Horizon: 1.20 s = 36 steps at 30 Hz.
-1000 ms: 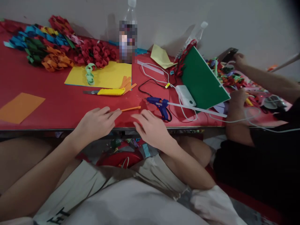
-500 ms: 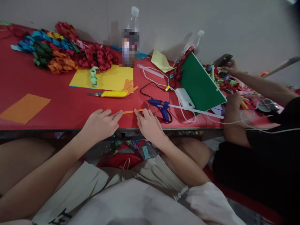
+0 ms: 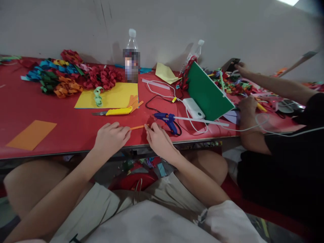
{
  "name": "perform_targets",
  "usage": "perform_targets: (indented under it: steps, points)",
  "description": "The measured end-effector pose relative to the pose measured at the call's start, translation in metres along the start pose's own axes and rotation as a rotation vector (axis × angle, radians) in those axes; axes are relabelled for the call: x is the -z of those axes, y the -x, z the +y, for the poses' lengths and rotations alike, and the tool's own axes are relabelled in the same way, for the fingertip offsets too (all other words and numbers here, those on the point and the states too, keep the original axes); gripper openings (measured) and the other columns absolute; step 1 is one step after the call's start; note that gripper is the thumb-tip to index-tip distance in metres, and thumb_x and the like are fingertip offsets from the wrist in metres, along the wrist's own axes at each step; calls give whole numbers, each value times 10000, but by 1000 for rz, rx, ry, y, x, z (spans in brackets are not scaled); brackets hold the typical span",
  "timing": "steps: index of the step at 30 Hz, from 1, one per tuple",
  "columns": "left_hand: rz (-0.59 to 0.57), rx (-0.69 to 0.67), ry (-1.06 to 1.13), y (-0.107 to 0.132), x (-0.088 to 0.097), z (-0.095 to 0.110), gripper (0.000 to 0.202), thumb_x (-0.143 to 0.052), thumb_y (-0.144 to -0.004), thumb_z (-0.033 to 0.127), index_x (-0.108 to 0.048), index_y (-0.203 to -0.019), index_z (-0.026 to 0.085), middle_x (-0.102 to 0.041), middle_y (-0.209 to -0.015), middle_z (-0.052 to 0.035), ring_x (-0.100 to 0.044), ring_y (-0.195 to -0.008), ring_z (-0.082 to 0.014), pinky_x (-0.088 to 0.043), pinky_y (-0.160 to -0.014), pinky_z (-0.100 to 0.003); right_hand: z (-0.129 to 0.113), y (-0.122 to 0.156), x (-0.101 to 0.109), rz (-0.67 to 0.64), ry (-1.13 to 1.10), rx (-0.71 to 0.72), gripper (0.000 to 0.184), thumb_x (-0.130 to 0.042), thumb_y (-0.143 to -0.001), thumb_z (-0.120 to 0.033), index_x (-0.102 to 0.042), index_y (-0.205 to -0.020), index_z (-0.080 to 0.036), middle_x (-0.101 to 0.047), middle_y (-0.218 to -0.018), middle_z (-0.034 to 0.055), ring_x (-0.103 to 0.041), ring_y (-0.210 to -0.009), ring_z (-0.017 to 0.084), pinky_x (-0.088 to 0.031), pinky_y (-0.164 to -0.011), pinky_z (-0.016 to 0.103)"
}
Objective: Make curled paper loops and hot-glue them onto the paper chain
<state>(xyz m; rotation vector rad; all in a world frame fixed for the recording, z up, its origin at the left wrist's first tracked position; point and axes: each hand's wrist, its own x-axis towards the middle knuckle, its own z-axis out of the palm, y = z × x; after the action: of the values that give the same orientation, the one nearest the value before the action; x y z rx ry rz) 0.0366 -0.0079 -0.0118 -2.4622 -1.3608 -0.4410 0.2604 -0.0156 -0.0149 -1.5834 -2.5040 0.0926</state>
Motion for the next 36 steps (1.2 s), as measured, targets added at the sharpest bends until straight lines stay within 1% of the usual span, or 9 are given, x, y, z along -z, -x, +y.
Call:
perform_targets:
  steps: [3, 5, 8, 12, 15, 21, 27, 33, 36]
  points:
    - [-19, 111, 216, -15, -12, 1, 261, -533, -984, 361, -723, -1011, 184, -749, -948, -100, -654, -952, -261, -486, -806, -366, -4, 2, -3, 10, 60, 10, 503, -306, -1046, -235, -479, -1481, -52, -570, -1157, 190, -575, -1004, 292, -525, -866, 440]
    - [-80, 169, 373, -21, -21, -1, 234, -584, -958, 388, -704, -996, 191, -722, -938, -86, -633, -934, -246, -489, -805, -349, -6, 3, -6, 40, 59, 14, 499, -308, -1047, -244, -480, -1476, -56, -574, -1147, 189, -572, -1002, 293, -523, -857, 446]
    - [-140, 190, 518, -22, -27, -6, 195, -591, -947, 370, -674, -937, 194, -691, -925, -76, -613, -915, -236, -489, -819, -354, -6, 4, -10, 126, -24, 6, 435, -339, -1052, -267, -573, -1390, -125, -573, -1134, 164, -560, -1023, 270, -510, -875, 411]
    - [-130, 162, 607, -14, -19, -5, 165, -529, -977, 324, -626, -970, 191, -692, -980, -83, -628, -937, -233, -490, -878, -393, -7, -2, -12, 262, -109, 20, 326, -436, -1040, -331, -669, -1218, -189, -577, -1175, 150, -524, -1073, 265, -477, -898, 386]
    - [-75, 138, 699, -9, -8, -1, 182, -523, -979, 335, -637, -995, 194, -701, -1000, -84, -641, -961, -224, -505, -889, -378, -6, -11, -14, 288, -169, 82, 292, -469, -1036, -350, -722, -1064, -209, -634, -1091, 118, -531, -1004, 238, -450, -891, 370]
    - [-67, 347, 933, 0, 2, -6, 278, -653, -896, 451, -761, -943, 199, -783, -943, -53, -695, -799, -181, -530, -716, -273, -7, -24, -20, 286, -490, 192, 276, -521, -1028, -358, -715, -935, -186, -721, -944, 63, -593, -904, 154, -447, -871, 269]
    - [-69, 630, 1104, 9, 10, -16, 350, -827, -716, 514, -818, -825, 181, -790, -795, -65, -709, -680, -196, -545, -616, -266, -10, -26, -14, 161, -700, -24, 365, -661, -923, -468, -680, -714, -170, -689, -625, 0, -571, -562, 97, -415, -616, 208]
    - [-157, 643, 1178, 16, 11, -28, 336, -707, -838, 482, -813, -961, 188, -789, -791, -65, -722, -672, -177, -585, -656, -263, -2, -28, -15, 82, -822, 112, 197, -544, -984, -268, -707, -955, -161, -731, -732, 8, -643, -639, 90, -463, -653, 187]
    - [-163, 689, 1185, 20, 10, -31, 334, -721, -825, 476, -812, -964, 186, -777, -745, -59, -703, -631, -168, -576, -632, -259, -1, -27, -15, 61, -844, 80, 179, -557, -970, -261, -701, -919, -167, -712, -685, -3, -614, -577, 88, -466, -608, 186]
